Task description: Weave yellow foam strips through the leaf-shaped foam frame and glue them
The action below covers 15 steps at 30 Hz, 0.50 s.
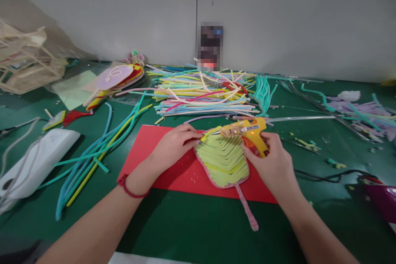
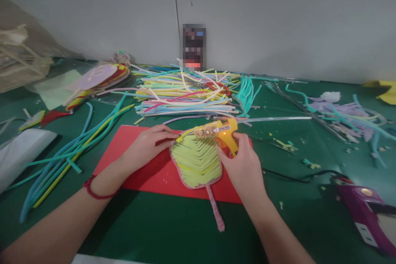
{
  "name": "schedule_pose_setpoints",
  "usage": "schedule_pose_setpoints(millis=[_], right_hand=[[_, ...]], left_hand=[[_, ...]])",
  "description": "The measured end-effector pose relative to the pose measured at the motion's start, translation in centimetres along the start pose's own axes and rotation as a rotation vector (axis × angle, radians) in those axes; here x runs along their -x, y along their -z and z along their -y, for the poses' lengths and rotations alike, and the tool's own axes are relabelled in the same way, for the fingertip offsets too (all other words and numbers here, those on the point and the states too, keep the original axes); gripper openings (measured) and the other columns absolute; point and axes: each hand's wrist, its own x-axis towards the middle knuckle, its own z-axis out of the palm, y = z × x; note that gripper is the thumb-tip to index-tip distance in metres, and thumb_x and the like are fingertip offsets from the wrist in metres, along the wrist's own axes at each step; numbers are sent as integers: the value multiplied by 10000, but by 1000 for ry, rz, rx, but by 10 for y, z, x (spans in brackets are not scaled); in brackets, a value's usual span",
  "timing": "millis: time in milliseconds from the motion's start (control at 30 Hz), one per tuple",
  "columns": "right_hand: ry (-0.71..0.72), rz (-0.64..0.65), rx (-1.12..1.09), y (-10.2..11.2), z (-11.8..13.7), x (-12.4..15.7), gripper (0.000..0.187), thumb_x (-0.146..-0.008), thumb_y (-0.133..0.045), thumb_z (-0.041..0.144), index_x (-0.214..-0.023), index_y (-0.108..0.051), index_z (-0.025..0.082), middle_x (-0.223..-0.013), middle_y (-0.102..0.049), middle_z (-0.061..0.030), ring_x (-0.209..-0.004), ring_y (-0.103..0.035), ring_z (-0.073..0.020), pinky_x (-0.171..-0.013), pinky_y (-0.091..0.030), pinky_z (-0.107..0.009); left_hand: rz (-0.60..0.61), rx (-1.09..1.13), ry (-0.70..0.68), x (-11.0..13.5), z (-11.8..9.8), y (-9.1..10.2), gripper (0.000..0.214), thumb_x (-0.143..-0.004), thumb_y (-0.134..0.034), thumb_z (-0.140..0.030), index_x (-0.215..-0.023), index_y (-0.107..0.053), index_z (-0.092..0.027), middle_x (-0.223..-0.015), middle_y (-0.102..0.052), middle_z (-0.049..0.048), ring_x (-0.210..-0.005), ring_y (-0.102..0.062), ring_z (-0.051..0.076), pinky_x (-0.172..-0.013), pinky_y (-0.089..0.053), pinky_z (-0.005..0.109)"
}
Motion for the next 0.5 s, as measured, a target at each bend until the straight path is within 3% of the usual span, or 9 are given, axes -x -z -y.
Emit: schedule_pose_setpoints(millis=[300, 500], right_hand=[[-41, -17, -60, 1, -1, -1, 522, -652, -559, 609, -955, -487, 190, -849, -594, -79, -682, -562, -191, -563, -439, -295], [-121, 41, -133, 5, 1, -4, 532, -632, -583, 596, -955, -499, 183, -848, -593, -68, -685, -552, -180, -575, -437, -290]], left_hand=[[40, -213, -115, 1, -7, 3, 235, -860, -436, -285, -951, -639, -209, -904, -612, 35, -844, -565, 133, -763, -465, 274], [-12, -125, -37, 1, -8, 1, 232, -860, -434, -286, -935, -639, -206, -897, -613, 36, -832, -559, 132, -740, -465, 270]])
